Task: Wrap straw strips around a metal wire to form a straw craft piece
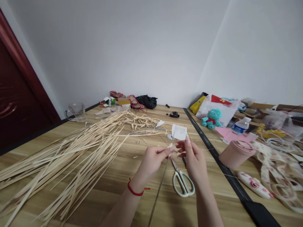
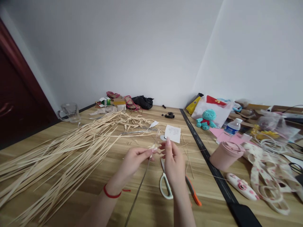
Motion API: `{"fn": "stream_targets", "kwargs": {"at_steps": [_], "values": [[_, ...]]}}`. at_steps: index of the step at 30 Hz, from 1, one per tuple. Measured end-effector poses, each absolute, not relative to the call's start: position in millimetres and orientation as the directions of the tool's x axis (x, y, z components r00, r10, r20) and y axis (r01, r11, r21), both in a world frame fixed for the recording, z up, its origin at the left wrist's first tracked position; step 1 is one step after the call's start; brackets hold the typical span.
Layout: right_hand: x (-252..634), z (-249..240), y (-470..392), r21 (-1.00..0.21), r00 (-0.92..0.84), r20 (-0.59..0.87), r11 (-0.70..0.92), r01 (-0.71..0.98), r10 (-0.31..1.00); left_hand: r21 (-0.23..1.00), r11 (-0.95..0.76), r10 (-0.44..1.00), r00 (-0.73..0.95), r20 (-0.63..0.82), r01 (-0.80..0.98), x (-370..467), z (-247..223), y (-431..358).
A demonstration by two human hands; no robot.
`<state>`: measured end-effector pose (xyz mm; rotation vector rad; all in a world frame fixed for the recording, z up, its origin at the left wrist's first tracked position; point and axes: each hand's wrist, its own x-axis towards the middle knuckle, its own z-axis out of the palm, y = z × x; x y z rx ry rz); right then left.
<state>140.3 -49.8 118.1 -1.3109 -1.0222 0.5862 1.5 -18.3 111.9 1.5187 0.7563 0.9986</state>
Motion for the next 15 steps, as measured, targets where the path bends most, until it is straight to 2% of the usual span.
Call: {"fn": "stream_targets", "kwargs": {"at_steps": [3, 7, 11, 15], "values": [[134.3, 111.4, -46.9, -0.981, 0.376, 0.184, 0.196, 0.007, 0.908, 0.982, -0.089, 0.904, 0.4, 0.149, -0.165, 3.7, 106.1, -13.3], [118.3, 91.1, -47.1, -0.952, 0.266, 0.021, 0.101, -0.29, 0.964, 0.995, -0.033, 0.905, 0.42, 0.072, -0.099, 4.1, 91.3, -10.7], [109.6, 58.9, -50.6, -0.927, 0.279, -0.136, -0.023, -0.374, 0.951, 1.0, -0.005, 0.897, 0.441, -0.008, 0.026, 1.0, 66.6, -15.2], [109.7, 27.8, -57.6, -0.902, 0.206, -0.245, -0.145, -0.407, 0.947, 0.991, 0.021, 0.855, 0.512, -0.088, 0.135, -7.0, 36.9, -20.5]]}}
